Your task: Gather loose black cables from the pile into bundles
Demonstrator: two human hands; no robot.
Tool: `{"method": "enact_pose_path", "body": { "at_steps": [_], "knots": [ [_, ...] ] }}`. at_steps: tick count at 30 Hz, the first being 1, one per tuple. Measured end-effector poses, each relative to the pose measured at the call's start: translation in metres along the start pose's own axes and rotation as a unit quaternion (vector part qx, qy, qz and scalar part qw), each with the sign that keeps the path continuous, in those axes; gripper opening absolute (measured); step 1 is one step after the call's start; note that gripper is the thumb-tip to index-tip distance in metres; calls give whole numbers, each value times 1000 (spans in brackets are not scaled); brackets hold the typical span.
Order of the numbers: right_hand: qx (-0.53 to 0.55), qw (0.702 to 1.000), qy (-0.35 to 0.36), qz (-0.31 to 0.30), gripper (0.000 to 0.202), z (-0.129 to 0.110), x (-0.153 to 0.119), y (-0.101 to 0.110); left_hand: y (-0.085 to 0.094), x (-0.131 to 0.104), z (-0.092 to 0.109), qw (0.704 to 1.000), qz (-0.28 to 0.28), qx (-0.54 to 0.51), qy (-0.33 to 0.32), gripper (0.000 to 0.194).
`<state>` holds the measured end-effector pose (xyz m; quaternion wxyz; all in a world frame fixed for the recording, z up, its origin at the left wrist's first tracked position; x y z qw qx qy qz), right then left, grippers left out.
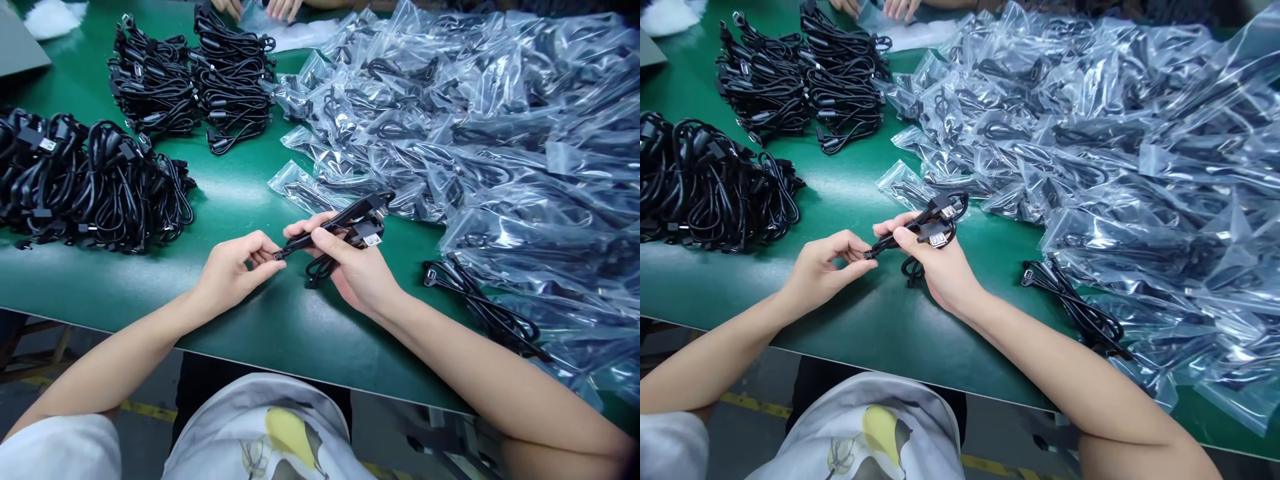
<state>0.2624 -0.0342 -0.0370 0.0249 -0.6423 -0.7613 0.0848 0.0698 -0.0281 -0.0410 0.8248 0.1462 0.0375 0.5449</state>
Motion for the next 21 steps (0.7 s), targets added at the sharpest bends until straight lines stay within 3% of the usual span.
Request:
{"method": "enact_pose_path", "body": {
  "at_steps": [4,11,15,18,21],
  "knots": [
    [4,1000,-1,-6,13,0,-1,0,1,1,-1,1000,-4,-5,1,17],
    [-42,997,65,-22,24,-8,-5,1,1,3,0,998,-39,-28,32,19],
    [10,999,8,30,26,-5,-1,4,-3,2,2,996,-82,-32,33,19],
    [4,999,-26,45,28,-4,2,3,-6,1,2,998,-61,13,0,14],
    [-11,999,-2,31,28,-8,1,0,-8,0,1,997,-29,63,-45,10]
  ]
}}
Point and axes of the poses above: each hand's wrist, its own x-axis towards the middle knuckle, its own y-axis out of the back of the hand, z = x × y, the point moved 1 cm from there along x, towards the middle knuckle, and after that the axes turned 15 degrees about -x, right-handed, at the moved point
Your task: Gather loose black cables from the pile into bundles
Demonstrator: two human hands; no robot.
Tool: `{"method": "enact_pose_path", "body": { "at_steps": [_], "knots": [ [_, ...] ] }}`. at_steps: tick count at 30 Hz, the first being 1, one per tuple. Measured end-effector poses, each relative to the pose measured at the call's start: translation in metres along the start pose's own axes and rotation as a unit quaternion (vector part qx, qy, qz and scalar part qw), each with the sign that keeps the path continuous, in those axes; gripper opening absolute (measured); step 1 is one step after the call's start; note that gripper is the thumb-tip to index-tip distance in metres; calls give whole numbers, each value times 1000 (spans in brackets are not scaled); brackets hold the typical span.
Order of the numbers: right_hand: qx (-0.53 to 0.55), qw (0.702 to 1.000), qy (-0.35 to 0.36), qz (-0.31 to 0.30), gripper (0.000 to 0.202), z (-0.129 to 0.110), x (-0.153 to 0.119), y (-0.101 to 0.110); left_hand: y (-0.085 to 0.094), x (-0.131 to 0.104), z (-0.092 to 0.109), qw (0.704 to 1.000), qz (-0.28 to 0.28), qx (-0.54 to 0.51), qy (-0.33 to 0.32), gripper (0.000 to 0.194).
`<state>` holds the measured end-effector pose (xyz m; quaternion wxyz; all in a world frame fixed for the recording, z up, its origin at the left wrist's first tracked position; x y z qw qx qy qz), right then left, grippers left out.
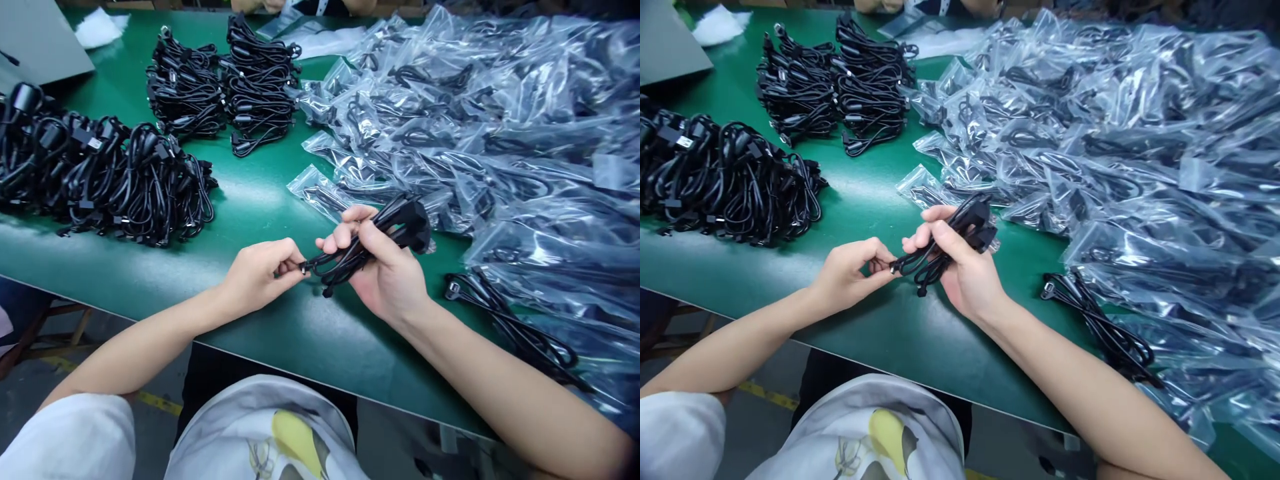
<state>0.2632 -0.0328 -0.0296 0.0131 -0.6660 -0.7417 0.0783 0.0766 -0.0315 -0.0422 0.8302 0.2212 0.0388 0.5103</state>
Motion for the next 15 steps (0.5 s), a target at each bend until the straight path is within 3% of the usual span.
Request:
{"method": "enact_pose_path", "body": {
  "at_steps": [7,11,15],
  "knots": [
    [-6,999,44,-28,25,-3,-4,1,4,1,-4,998,14,-57,0,11],
    [42,998,14,-43,25,2,-4,-2,11,4,-3,974,117,-192,-18,14],
    [42,988,-49,-137,28,11,-8,-9,18,9,0,928,196,-313,-52,19]
  ]
}}
Point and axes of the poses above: each hand's wrist, its own x-axis towards the middle knuckle, its own y-axis out of the back of the hand, z = x × y, the point moved 1 cm from there along x, towards the middle knuckle, and after that the axes turned 15 degrees about -x, right-handed, at the moved point
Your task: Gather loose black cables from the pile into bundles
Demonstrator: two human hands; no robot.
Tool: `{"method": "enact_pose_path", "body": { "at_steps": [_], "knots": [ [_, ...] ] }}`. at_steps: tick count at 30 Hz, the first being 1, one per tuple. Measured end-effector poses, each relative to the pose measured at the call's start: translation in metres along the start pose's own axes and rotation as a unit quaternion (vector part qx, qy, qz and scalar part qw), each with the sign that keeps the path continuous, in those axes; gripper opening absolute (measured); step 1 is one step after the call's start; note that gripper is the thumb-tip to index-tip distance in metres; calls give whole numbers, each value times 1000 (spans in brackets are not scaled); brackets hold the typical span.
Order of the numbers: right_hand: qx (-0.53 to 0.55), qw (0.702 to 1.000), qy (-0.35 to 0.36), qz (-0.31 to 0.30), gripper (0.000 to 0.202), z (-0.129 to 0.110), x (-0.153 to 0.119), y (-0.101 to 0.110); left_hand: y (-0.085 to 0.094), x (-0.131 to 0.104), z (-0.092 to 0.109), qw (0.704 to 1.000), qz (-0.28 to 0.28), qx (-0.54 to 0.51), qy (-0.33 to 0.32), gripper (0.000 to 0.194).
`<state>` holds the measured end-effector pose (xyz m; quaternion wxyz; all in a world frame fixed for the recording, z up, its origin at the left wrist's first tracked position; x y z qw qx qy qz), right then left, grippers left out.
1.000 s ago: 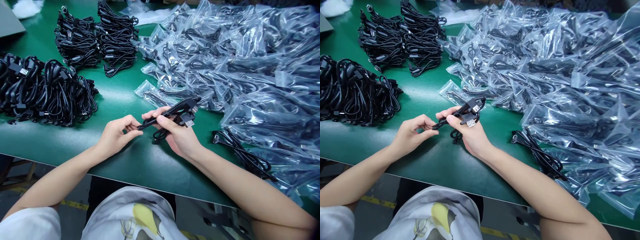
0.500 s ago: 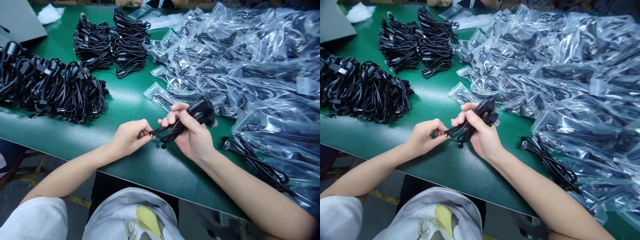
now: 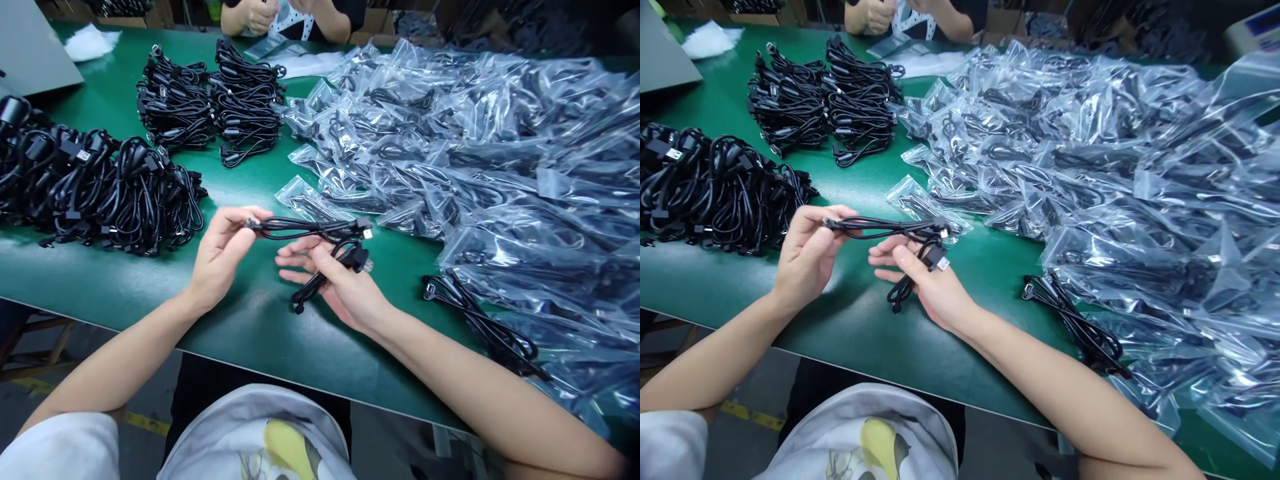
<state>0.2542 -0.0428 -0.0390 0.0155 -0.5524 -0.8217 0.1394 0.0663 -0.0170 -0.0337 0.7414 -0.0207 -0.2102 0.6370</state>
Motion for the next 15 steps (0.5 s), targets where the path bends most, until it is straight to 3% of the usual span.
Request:
{"method": "enact_pose_path", "body": {
  "at_steps": [5,7,9,11,15],
  "knots": [
    [-130,981,-57,-135,51,-3,-8,2,6,10,8,989,130,-64,32,12],
    [-141,978,-64,-140,50,-11,-10,5,10,14,12,979,177,-95,28,7],
    [-131,983,-65,-109,41,-18,-9,8,13,16,14,973,194,-115,40,8],
    [-115,989,-72,-63,33,-21,-7,9,12,15,14,973,163,-121,109,12],
    [-51,995,-82,6,30,-20,-1,11,3,5,8,939,21,-132,317,21]
  ]
}}
Point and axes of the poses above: each hand's wrist, its own x-axis towards the middle knuckle, its own y-axis out of the back of the hand, z = x × y, the point moved 1 cm from there along x, towards the middle knuckle, and after that the axes turned 15 degrees about -x, right-handed, at the moved point
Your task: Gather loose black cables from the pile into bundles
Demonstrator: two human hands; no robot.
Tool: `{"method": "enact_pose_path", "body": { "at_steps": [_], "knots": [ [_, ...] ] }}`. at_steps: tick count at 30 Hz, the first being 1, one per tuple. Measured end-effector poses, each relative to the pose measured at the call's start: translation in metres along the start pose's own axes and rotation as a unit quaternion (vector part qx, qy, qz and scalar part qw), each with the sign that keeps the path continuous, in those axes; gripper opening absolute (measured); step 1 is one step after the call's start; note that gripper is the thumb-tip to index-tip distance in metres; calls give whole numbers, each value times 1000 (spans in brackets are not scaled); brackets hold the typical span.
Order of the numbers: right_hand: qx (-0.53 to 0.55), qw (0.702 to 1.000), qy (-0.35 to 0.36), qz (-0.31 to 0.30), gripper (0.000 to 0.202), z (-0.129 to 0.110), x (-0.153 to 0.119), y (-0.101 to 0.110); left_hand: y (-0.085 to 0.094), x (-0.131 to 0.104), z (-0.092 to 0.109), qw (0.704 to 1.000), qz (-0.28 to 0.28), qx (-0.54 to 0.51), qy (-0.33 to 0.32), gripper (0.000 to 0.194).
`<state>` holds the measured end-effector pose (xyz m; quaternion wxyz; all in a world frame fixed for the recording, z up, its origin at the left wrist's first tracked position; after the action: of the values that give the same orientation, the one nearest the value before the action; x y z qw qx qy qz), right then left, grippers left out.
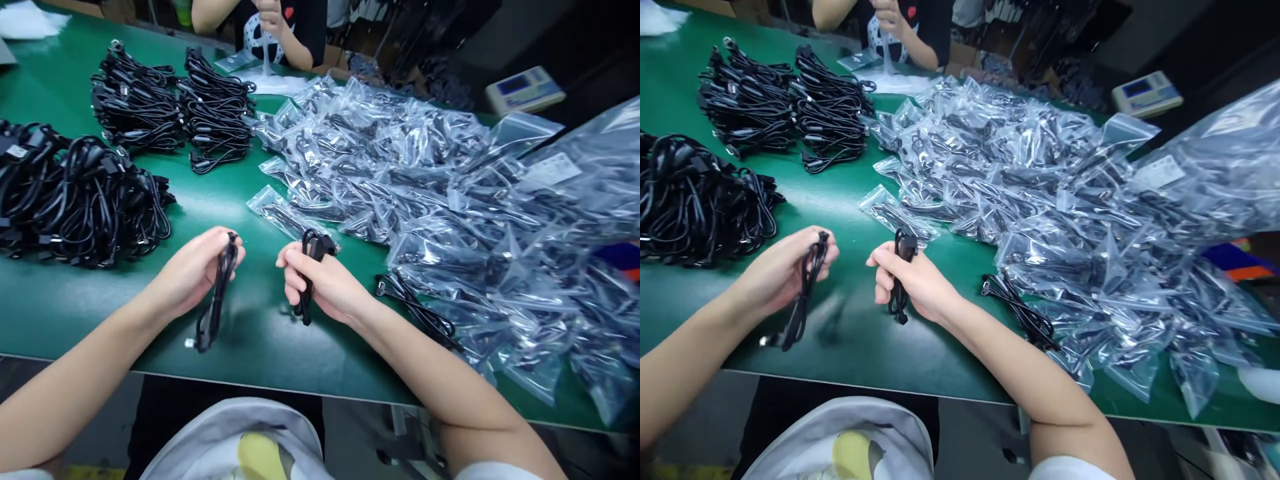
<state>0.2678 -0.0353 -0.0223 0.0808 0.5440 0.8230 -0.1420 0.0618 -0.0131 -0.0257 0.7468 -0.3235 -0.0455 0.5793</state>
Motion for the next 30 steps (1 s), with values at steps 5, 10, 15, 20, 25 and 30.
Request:
{"method": "enact_pose_path", "body": {
  "at_steps": [5,10,15,20,25,30],
  "knots": [
    [137,981,104,90,28,-11,1,6,-4,-4,-18,984,-111,66,125,38],
    [65,978,137,144,31,-24,-1,15,-4,-3,-29,973,-119,95,173,40],
    [44,983,96,152,52,-18,4,14,-4,-3,-30,974,-143,126,126,35],
    [78,982,58,160,56,-7,9,9,-7,-5,-27,968,-178,156,88,29],
    [82,982,34,170,54,-1,13,4,-9,-7,-25,966,-193,151,84,26],
    [96,980,35,169,53,6,16,3,-11,-8,-24,963,-211,143,92,23]
  ]
}}
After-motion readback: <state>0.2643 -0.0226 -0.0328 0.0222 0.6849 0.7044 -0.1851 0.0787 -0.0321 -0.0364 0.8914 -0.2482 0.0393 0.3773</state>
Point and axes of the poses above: each hand's wrist, its own x-axis towards the middle knuckle, its own y-axis out of the back of the hand, z = x × y, the point moved 1 cm from there along x, towards the middle knuckle, and after that the axes turned 15 degrees about -x, right-handed, at the moved point
